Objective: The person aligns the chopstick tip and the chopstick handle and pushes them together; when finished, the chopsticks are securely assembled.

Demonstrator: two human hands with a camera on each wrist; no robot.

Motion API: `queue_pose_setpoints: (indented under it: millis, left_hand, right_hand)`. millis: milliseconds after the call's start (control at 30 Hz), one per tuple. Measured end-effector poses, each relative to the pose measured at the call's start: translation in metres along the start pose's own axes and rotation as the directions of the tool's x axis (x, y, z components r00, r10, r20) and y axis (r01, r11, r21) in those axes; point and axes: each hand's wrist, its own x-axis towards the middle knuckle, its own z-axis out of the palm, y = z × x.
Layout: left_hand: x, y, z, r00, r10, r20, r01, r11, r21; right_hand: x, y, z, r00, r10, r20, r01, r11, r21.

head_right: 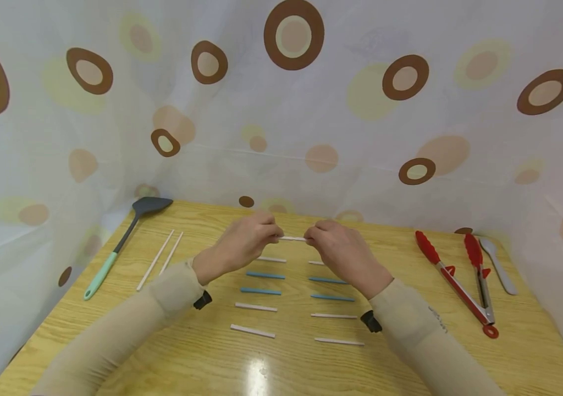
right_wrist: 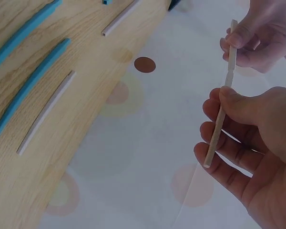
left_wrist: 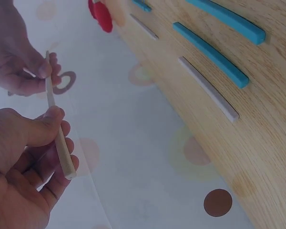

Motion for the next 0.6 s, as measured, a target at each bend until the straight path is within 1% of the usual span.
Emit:
queue_pose_setpoints:
  millis: [100, 233, 367, 600]
  left_hand:
    - [-0.0006, 0.0001, 0.0013, 1.0, 0.016, -0.005, -0.016, 1.0, 0.001]
    - [-0.0005, 0.0006, 0.0018, 0.999, 0.035, -0.014, -0.035, 0.999, 0.001]
    - [-0.001, 0.0006, 0.0022, 0.999, 0.042, -0.026, -0.042, 0.999, -0.006]
    - [-0.0022, 0.0003, 0.0031, 0.997, 0.057, -0.052, -0.056, 0.998, 0.008]
  right_hand:
    - [0.0003, -0.0016, 0.0013, 1.0, 0.005, -0.007, -0.005, 1.0, 0.003]
    - [0.0008, -0.0024, 0.0007, 1.0, -0.011, -0.026, 0.011, 1.0, 0.013]
    - [0.0012, -0.0028, 0.0001, 0.999, -0.023, -0.038, 0.024, 1.0, 0.019]
    - [0.0019, -0.0038, 0.0, 0.999, -0.03, -0.043, 0.032, 0.999, 0.039]
